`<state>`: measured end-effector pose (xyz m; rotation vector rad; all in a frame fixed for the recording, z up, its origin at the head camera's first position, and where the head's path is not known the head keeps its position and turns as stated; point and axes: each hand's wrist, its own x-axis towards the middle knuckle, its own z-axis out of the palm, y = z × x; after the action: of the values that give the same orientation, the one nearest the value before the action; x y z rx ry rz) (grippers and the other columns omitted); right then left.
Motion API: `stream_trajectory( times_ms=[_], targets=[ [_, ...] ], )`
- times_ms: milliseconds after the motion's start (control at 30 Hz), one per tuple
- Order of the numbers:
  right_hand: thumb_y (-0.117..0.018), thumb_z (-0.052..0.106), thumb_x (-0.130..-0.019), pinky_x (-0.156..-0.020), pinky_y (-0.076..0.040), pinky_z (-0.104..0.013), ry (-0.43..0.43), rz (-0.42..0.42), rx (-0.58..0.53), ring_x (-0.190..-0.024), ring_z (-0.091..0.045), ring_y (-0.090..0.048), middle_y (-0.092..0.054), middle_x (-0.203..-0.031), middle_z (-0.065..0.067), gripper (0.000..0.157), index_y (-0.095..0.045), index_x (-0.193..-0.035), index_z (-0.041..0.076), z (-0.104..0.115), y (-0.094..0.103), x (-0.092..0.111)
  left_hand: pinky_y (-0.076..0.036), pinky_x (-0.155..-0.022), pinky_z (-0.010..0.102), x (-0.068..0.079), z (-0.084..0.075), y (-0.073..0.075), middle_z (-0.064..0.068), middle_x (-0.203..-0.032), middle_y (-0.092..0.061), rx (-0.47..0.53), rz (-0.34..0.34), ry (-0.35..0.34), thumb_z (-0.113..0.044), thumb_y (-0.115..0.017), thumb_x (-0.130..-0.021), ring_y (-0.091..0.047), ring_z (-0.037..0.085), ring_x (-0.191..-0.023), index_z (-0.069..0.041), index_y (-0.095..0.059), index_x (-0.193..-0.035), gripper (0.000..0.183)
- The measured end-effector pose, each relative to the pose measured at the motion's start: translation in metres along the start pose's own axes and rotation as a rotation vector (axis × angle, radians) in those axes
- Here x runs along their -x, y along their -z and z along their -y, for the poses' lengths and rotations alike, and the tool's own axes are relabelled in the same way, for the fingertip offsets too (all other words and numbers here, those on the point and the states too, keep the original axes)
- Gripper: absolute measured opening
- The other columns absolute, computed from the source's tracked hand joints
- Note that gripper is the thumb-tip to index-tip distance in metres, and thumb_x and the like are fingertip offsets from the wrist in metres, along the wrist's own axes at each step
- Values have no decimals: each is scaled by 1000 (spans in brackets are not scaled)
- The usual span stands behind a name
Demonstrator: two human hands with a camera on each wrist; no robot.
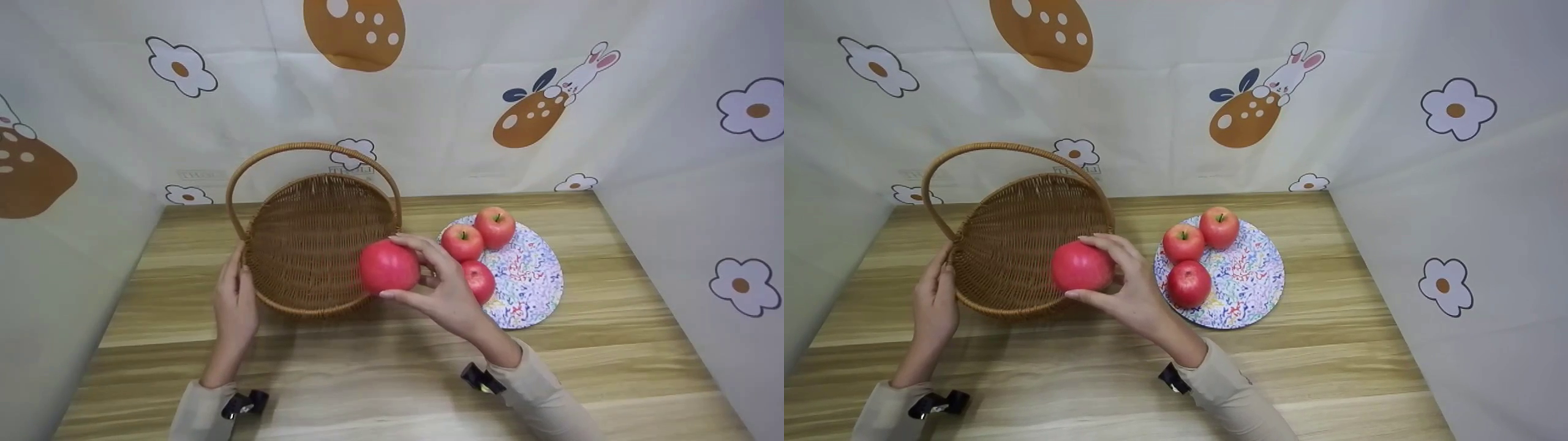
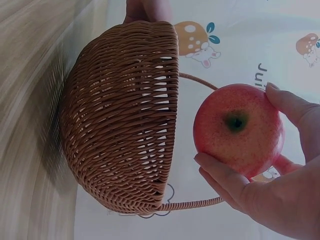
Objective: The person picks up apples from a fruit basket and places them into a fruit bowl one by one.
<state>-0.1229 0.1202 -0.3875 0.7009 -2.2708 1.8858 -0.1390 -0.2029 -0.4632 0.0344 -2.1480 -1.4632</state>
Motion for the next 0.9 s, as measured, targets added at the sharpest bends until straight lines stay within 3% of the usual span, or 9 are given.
stream_trajectory(
  times_ms=[900],
  targets=[
    [-89, 1, -81, -102, -59, -42, -15, -27, -59, -128, -37, -62, -54, -149, -16, 68, -61, -142, 3, -6, 18, 5, -27, -129, 50, 0, 0, 1, 29, -159, -45, -7, 3, 27, -2, -41, -107, -38, 46, -151, 7, -48, -154, 48]
  ],
)
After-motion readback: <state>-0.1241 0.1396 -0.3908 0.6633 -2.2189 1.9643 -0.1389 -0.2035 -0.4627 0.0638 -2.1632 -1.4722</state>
